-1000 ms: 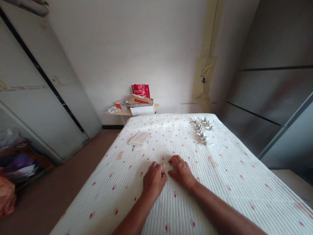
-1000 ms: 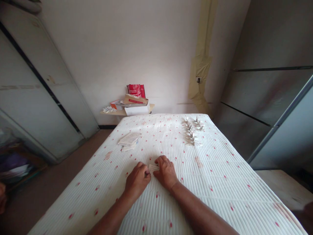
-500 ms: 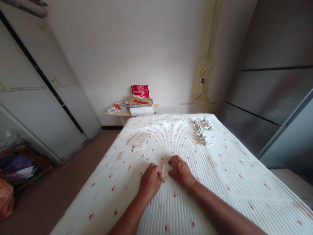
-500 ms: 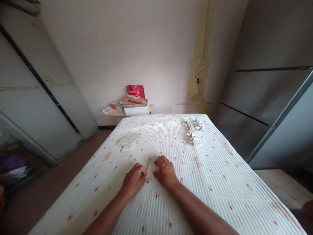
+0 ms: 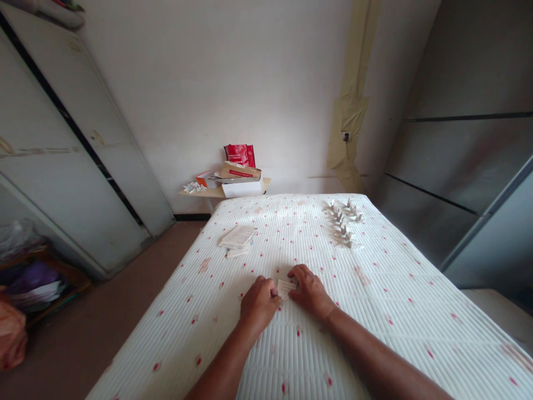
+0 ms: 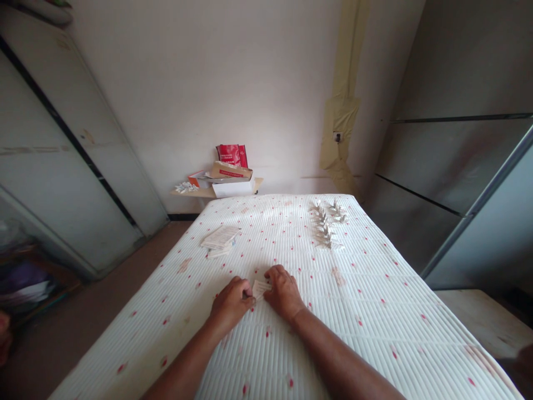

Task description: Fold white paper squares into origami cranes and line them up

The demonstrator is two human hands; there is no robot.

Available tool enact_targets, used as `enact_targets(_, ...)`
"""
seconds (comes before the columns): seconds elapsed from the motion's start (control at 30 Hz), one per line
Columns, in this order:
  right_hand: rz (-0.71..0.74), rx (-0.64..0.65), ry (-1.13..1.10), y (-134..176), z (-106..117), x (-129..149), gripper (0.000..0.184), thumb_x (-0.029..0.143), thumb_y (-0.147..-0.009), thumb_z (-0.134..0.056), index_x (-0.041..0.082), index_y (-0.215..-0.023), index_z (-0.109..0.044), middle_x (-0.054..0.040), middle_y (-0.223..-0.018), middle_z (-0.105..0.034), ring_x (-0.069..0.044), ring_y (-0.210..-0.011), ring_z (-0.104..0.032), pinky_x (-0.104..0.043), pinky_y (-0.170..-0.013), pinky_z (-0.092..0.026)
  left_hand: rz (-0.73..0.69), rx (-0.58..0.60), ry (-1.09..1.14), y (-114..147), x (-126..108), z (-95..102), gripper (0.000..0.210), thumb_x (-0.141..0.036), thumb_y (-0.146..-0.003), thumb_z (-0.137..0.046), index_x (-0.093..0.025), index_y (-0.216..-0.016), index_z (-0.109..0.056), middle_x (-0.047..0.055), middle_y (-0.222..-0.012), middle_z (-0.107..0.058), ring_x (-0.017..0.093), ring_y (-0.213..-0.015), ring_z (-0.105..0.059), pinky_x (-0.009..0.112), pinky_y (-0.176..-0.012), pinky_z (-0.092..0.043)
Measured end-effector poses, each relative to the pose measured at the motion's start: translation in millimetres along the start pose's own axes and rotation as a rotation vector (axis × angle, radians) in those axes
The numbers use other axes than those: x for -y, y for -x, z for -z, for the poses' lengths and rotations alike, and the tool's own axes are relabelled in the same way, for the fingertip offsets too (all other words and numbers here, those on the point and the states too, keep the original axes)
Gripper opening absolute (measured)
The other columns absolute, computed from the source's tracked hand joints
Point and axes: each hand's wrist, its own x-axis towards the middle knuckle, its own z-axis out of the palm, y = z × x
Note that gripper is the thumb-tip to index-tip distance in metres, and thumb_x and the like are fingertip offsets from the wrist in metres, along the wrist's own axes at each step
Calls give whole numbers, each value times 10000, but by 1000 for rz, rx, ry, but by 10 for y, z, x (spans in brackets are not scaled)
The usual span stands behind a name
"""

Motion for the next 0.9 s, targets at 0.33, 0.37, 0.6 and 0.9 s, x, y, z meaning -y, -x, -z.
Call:
enact_targets(0.33, 30, -43, -136, 2, 53, -71, 365, -17, -572, -454, 175, -869, -545, -22, -906, -520, -102, -681, -488, -209, -636, -403, 5, 4, 55, -10, 23, 26, 62, -144, -688, -568, -198, -715, -579, -35, -840, -567, 109, -792, -549, 220, -642, -324)
enact_targets(0.37, 27, -63, -153, 4, 61, -73, 346, -20, -574, -450, 171, -845, -549, -19, -884, -520, -97, -661, -482, -206, -620, -400, 6, -1, 52, -4, 24, 21, 67, -139, -687, -561, -198, -714, -574, -35, -837, -566, 112, -793, -549, 222, -647, -327)
enact_targets(0.6, 39, -10, -219, 96, 195, 35, 91, 97, -678, -534, 170, -658, -585, 10, -718, -540, -97, -629, -513, -199, -571, -369, -142, -51, 92, 24, 55, -25, 504, -72, -669, -498, -262, -1136, -473, 4, -1099, -521, 145, -998, -517, 241, -819, -386)
enact_targets(0.9, 83, -23, 54, 182, 293, 100, 35, 205, -690, -614, 181, -706, -594, 1, -765, -567, -114, -662, -534, -219, -617, -360, -392, 37, 160, -116, 65, -30, 739, 46, -597, -406, -307, -1244, -452, 3, -1242, -458, 146, -1113, -465, 256, -959, -380)
